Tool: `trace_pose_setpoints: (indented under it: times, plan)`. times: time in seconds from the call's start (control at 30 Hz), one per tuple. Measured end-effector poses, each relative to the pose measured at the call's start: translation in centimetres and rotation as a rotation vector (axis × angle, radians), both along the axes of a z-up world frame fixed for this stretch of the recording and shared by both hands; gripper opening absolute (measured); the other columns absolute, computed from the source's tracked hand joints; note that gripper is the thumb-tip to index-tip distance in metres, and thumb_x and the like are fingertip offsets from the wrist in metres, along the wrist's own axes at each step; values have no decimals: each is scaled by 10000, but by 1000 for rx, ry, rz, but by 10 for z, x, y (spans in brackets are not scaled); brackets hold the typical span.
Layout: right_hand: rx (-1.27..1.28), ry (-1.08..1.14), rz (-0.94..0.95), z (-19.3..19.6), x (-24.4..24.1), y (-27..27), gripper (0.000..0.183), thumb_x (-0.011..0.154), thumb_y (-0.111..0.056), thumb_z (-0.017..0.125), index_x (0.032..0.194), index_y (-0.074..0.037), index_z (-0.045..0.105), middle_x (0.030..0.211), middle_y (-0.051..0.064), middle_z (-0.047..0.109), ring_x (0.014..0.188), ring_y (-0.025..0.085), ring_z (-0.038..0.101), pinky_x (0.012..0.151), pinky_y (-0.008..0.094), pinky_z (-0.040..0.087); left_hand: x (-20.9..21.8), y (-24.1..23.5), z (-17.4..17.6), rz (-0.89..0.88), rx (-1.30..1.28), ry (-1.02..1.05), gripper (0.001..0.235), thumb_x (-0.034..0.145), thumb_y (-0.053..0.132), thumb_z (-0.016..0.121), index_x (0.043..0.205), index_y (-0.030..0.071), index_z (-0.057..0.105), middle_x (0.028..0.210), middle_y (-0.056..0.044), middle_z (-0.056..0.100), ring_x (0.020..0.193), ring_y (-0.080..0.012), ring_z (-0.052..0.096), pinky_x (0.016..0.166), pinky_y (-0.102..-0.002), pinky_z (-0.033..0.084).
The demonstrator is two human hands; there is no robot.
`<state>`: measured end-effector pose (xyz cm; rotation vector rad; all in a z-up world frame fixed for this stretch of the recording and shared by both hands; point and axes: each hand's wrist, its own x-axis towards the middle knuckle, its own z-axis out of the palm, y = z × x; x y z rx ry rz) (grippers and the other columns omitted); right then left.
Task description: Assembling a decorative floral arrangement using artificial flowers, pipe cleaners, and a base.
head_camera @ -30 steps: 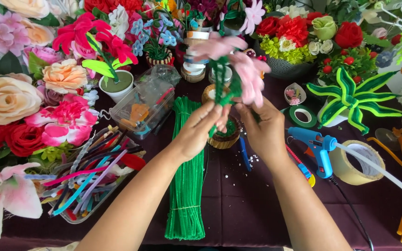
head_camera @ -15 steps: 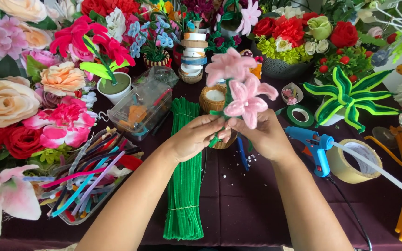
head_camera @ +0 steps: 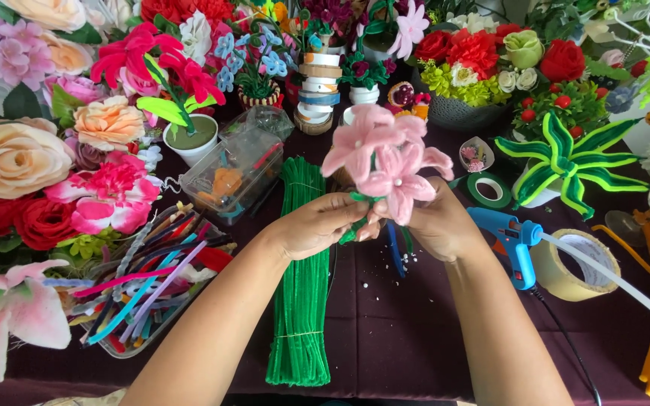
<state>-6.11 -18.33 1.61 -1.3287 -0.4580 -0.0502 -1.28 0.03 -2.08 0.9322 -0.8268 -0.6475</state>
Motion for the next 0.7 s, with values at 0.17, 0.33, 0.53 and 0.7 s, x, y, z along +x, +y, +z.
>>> trace_pose_setpoints:
  times: [0.17,0.33,0.53,0.7]
  plan:
    - [-88,-42,-69,8,1,1,25,873,0,787,886,16,772,808,90,737,762,129,676,756,318,592,-2,1,17,128,123,-83,276,1090,265,503,966,110,695,744,-35,638,738,-130,528,790,-288,443]
    - [-175,-119,-201,-5,14,-7,71,938,-5,730,879,16,765,797,70,712,789,101,598,779,304,547,8,2,5,407,198,-222,179,1039,209,621,1057,86,751,848,-71,741,782,-143,636,846,-322,471]
    - [-294,-278,-229,15,9,0,180,981,8,682,806,-9,717,789,19,679,864,56,526,809,287,519,1,3,18,534,138,-256,189,1017,162,661,1128,42,754,981,-79,794,933,-64,664,912,-290,530]
    - [-441,-343,-198,11,15,-11,174,939,80,595,929,1,749,783,7,676,748,73,547,784,275,516,5,0,6,501,91,-209,225,1047,125,602,1218,41,722,1073,-125,776,1008,-131,689,1019,-395,524]
